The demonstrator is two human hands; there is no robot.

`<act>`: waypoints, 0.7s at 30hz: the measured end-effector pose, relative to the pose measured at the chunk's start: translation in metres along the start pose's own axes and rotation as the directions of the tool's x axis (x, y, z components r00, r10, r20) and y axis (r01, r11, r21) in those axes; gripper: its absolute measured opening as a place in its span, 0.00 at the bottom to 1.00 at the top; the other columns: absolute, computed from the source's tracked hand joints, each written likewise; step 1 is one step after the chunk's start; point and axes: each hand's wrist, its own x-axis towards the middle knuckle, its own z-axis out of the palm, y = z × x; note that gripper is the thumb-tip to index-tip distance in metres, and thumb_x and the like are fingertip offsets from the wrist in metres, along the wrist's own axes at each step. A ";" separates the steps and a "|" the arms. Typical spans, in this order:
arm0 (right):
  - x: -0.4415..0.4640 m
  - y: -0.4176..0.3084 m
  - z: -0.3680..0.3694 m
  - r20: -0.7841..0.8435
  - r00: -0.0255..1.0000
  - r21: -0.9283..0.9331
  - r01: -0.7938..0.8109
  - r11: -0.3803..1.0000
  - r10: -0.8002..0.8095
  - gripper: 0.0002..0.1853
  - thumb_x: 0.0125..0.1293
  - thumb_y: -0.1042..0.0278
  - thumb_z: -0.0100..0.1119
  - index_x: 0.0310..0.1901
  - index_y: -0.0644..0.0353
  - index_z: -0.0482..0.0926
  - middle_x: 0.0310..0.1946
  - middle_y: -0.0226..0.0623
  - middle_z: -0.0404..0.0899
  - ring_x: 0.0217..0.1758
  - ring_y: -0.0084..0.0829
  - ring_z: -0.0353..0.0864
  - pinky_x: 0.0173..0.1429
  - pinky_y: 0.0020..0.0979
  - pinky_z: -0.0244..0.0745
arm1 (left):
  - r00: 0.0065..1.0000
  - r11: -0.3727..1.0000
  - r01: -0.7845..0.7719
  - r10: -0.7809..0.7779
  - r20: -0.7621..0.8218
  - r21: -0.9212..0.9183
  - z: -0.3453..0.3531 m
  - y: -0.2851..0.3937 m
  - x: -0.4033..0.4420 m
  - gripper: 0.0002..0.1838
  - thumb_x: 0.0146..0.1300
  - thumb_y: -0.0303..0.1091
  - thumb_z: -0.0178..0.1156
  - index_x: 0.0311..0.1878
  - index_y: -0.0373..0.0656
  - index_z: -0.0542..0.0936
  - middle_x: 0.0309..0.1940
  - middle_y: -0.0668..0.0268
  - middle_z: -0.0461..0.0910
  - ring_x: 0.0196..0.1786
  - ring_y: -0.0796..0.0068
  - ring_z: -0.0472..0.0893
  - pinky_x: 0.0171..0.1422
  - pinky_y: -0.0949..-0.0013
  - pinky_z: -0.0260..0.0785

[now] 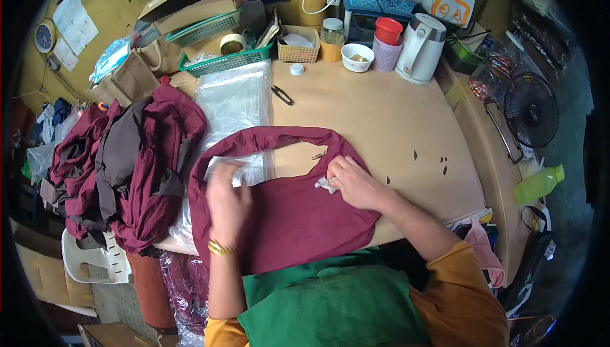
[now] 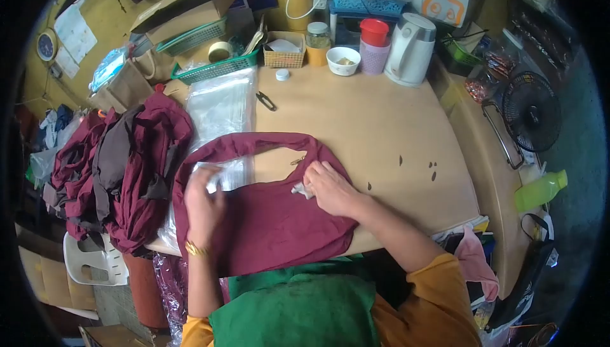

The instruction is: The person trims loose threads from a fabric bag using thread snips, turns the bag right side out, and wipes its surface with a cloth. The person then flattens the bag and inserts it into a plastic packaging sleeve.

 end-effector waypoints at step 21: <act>0.057 0.095 -0.072 -0.339 0.913 0.194 -0.167 0.967 0.226 0.18 0.63 0.70 0.65 0.53 0.60 0.74 0.49 0.40 0.75 0.50 0.38 0.77 0.58 0.37 0.73 | 0.744 0.972 -0.165 0.010 0.668 0.169 -0.021 0.075 -0.066 0.54 0.41 0.27 0.72 0.77 0.50 0.59 0.77 0.56 0.59 0.80 0.54 0.56 0.80 0.32 0.37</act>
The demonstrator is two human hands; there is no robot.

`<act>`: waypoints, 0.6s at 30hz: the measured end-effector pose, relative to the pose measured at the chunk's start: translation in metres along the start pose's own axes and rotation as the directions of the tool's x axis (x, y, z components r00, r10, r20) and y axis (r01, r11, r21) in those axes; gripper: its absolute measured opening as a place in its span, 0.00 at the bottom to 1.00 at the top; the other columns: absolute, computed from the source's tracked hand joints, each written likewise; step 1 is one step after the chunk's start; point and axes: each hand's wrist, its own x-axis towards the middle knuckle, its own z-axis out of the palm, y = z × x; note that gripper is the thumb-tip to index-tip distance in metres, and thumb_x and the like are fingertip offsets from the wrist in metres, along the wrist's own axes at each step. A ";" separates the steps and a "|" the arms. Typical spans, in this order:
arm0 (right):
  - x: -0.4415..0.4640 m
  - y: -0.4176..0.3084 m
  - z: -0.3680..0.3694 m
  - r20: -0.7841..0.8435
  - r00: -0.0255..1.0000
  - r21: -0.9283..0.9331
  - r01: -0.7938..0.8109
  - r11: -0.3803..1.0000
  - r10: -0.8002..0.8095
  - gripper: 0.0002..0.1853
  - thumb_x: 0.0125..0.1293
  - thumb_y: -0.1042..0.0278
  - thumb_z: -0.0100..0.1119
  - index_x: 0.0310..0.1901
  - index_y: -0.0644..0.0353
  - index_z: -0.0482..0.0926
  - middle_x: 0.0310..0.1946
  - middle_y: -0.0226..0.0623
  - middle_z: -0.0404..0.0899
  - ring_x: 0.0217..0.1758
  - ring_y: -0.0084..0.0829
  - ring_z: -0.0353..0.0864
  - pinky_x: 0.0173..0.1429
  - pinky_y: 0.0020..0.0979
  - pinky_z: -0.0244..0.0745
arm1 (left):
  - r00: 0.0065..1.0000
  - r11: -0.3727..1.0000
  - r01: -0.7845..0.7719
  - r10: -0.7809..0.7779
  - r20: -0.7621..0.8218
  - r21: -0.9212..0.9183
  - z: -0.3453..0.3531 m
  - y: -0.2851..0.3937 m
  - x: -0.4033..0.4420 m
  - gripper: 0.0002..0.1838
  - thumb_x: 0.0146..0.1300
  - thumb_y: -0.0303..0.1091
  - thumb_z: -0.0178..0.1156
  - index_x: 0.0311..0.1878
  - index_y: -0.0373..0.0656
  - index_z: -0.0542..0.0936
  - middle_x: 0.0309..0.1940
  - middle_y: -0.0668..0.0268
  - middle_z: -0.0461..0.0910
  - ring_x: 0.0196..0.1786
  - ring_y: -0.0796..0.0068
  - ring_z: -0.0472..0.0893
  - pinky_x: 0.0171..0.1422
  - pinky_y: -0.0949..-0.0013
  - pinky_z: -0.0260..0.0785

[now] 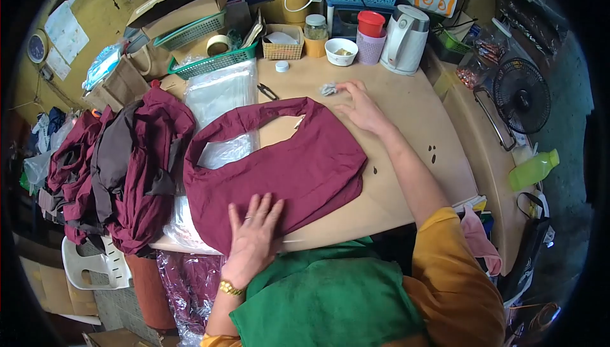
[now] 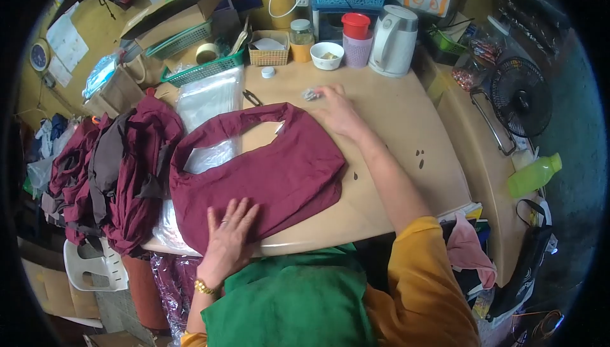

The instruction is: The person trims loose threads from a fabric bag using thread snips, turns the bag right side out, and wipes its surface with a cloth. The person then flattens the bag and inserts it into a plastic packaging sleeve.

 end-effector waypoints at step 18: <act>-0.151 -0.035 0.007 -0.031 0.895 0.546 -0.357 0.758 0.444 0.47 0.62 0.74 0.70 0.75 0.57 0.46 0.64 0.55 0.63 0.68 0.40 0.67 0.67 0.40 0.71 | 0.613 0.477 -0.033 -0.685 -0.394 -0.879 0.056 -0.076 -0.040 0.09 0.69 0.33 0.62 0.45 0.38 0.85 0.76 0.56 0.60 0.73 0.67 0.64 0.71 0.67 0.56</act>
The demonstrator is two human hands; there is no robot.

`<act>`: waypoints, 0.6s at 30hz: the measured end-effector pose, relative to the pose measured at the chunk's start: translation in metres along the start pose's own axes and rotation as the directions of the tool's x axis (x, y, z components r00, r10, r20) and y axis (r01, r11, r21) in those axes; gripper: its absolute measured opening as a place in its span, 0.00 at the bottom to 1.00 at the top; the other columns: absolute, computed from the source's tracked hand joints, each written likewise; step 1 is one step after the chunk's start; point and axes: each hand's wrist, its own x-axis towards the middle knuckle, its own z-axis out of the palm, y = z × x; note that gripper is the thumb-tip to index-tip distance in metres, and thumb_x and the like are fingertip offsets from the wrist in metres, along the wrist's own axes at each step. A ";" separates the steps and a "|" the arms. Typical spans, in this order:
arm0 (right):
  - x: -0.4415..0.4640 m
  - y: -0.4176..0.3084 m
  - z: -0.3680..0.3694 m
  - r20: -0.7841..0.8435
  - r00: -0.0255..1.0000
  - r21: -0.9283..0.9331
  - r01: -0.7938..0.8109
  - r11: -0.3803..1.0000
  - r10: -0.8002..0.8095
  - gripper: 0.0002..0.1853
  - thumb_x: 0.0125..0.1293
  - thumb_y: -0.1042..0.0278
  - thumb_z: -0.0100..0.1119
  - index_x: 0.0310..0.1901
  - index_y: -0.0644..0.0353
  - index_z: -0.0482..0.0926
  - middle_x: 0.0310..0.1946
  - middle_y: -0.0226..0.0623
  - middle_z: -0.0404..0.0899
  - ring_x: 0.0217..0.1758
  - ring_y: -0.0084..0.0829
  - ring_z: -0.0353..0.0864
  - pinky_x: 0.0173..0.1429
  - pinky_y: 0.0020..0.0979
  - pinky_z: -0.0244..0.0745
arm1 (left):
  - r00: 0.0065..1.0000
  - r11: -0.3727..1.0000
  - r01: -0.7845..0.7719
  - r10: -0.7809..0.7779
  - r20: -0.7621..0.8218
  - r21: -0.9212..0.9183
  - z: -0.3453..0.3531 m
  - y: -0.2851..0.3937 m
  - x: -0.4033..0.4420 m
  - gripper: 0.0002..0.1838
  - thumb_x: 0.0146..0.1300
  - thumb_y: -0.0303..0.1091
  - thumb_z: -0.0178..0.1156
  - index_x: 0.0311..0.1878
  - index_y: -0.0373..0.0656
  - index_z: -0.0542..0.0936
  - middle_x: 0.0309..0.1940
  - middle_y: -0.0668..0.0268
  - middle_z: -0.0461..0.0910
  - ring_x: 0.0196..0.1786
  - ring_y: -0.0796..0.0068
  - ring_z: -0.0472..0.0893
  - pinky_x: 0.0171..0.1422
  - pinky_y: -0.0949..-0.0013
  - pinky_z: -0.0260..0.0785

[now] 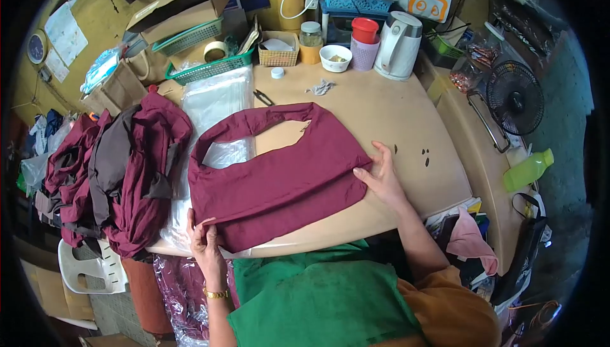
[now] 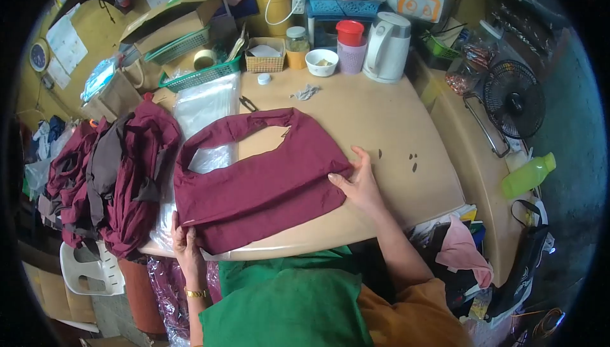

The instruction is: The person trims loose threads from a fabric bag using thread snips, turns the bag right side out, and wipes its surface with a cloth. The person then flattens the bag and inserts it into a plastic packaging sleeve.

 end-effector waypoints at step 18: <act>-0.040 -0.032 -0.031 -0.047 0.998 -0.641 -0.008 0.767 -0.029 0.48 0.50 0.76 0.76 0.72 0.51 0.60 0.32 0.32 0.78 0.31 0.29 0.77 0.42 0.33 0.73 | 0.996 0.994 0.036 -0.043 0.078 0.100 0.011 -0.002 -0.006 0.15 0.51 0.22 0.72 0.41 0.39 0.80 0.67 0.57 0.66 0.64 0.66 0.70 0.72 0.63 0.59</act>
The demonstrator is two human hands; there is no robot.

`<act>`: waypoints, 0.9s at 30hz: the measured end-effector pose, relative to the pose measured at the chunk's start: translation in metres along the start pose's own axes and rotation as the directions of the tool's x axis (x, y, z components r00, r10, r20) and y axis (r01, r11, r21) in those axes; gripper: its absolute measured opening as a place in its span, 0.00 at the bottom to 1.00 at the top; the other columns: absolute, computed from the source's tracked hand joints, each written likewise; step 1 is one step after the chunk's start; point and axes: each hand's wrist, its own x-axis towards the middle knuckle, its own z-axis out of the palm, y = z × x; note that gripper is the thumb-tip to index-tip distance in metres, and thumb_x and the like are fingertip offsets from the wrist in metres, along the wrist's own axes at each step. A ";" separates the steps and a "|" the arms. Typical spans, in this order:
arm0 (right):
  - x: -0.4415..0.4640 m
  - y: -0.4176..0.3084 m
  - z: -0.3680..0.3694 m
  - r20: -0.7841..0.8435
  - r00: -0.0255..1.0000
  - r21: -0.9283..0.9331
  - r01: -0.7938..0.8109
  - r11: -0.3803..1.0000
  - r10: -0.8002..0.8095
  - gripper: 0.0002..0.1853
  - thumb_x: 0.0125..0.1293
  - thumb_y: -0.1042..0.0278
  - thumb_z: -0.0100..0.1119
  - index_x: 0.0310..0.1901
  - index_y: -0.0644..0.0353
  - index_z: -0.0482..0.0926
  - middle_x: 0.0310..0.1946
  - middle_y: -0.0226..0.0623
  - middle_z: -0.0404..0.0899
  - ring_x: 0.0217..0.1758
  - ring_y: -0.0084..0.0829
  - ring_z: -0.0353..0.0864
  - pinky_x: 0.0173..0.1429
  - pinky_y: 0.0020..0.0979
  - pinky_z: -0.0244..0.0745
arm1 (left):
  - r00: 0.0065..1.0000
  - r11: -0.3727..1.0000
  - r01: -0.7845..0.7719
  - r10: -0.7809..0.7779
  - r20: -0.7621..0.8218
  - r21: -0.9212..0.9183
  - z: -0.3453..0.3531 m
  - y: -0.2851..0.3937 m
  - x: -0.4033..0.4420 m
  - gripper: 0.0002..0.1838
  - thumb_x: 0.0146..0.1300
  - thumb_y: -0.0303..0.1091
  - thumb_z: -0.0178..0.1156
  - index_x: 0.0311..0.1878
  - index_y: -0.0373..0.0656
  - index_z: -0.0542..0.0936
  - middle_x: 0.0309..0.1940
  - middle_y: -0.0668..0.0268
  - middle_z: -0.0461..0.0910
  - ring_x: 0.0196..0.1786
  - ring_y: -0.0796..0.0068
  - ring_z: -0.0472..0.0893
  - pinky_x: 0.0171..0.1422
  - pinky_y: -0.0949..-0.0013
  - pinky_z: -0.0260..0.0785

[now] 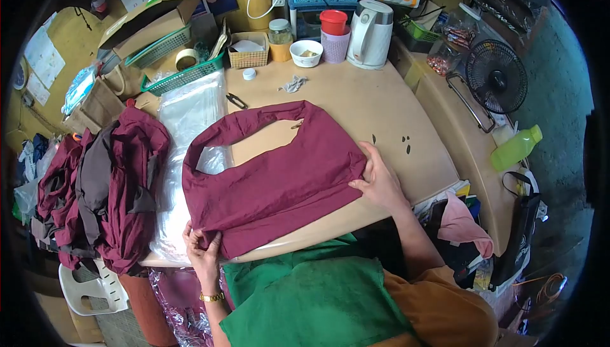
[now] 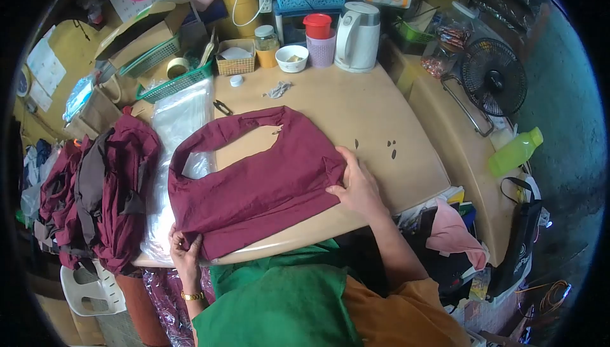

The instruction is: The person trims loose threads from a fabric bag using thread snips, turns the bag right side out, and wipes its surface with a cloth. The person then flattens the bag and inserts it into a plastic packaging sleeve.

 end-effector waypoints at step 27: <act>0.013 -0.033 -0.030 0.277 0.835 -0.279 0.543 0.792 -0.475 0.10 0.60 0.73 0.61 0.44 0.60 0.82 0.51 0.42 0.78 0.60 0.44 0.75 0.68 0.49 0.63 | 0.916 0.651 -0.353 0.386 0.107 0.672 -0.009 0.063 0.004 0.26 0.50 0.11 0.53 0.53 0.42 0.79 0.70 0.45 0.64 0.77 0.42 0.57 0.76 0.48 0.55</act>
